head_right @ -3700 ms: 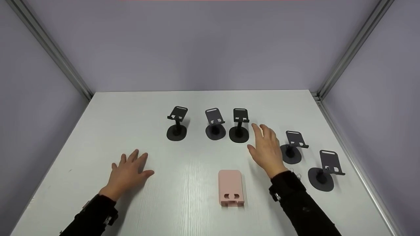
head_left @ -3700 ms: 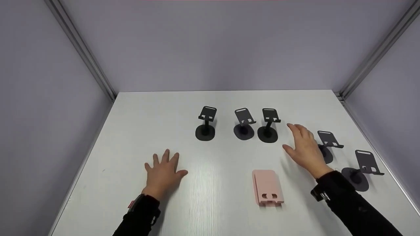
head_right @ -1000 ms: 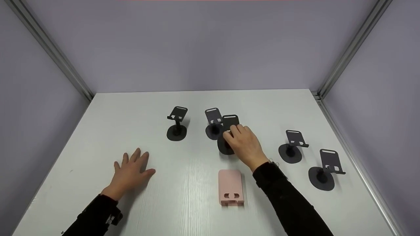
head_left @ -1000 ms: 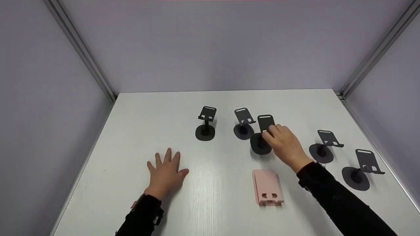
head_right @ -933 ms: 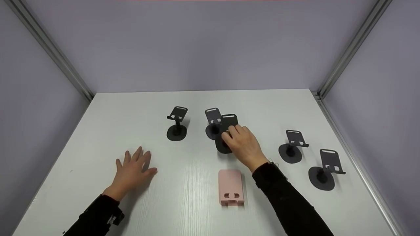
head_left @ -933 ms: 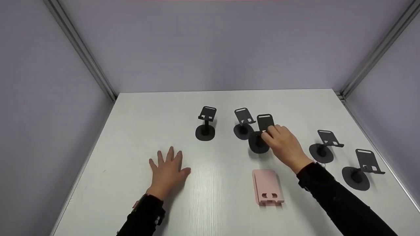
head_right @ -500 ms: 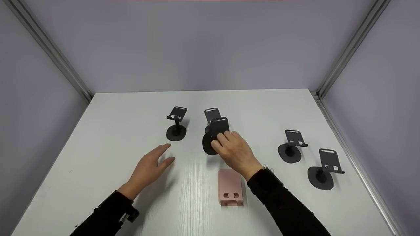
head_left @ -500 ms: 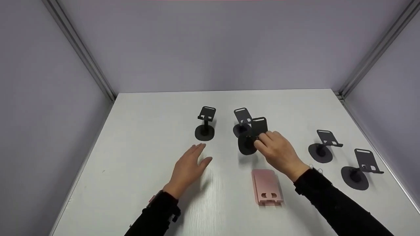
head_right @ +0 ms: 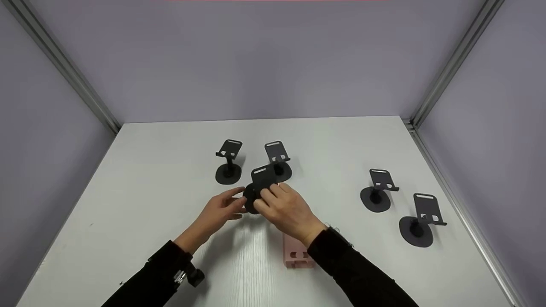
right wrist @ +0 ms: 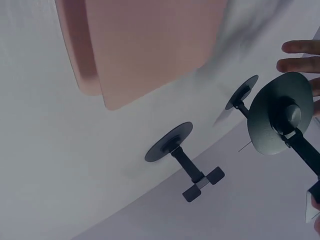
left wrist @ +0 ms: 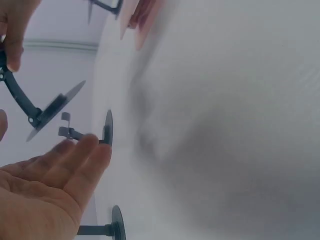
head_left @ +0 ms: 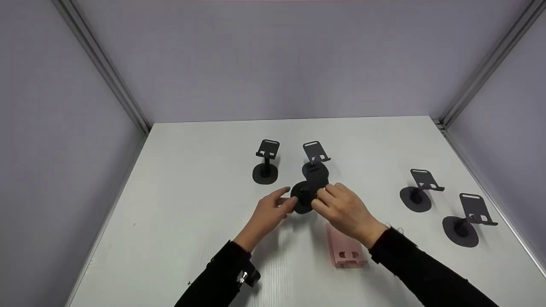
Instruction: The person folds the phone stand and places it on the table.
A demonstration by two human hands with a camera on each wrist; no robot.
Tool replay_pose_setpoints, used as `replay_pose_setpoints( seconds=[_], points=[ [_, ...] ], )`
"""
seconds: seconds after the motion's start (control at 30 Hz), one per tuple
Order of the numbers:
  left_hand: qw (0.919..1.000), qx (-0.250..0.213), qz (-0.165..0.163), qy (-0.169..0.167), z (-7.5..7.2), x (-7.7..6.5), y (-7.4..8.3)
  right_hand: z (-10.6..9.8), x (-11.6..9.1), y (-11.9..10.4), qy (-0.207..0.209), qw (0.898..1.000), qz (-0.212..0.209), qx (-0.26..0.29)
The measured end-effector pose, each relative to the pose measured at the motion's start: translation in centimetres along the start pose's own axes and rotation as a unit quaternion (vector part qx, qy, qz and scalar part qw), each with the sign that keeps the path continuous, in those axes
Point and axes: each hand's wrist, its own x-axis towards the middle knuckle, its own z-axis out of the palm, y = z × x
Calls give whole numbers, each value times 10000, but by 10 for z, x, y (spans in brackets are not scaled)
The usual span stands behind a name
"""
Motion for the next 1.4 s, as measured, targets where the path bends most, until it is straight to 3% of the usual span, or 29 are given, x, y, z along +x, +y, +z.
replay_pose_setpoints(
  seconds=[0.43,0.63,0.9,1.13,1.4],
  points=[
    [9951,-908,-296,260,4,4,-7,5,2,-17,-65,9993,-330,134],
    [9950,-898,-174,404,0,2,-11,5,6,-21,-37,9982,-589,134],
    [9973,-540,-13,507,-8,-2,-11,2,7,-23,-121,9969,-741,239],
    [9966,-597,69,565,-16,-3,-9,0,7,-21,-102,9977,-405,526],
    [9962,-428,358,666,-22,-6,-10,-6,11,-14,599,9885,687,1208]
  ],
)
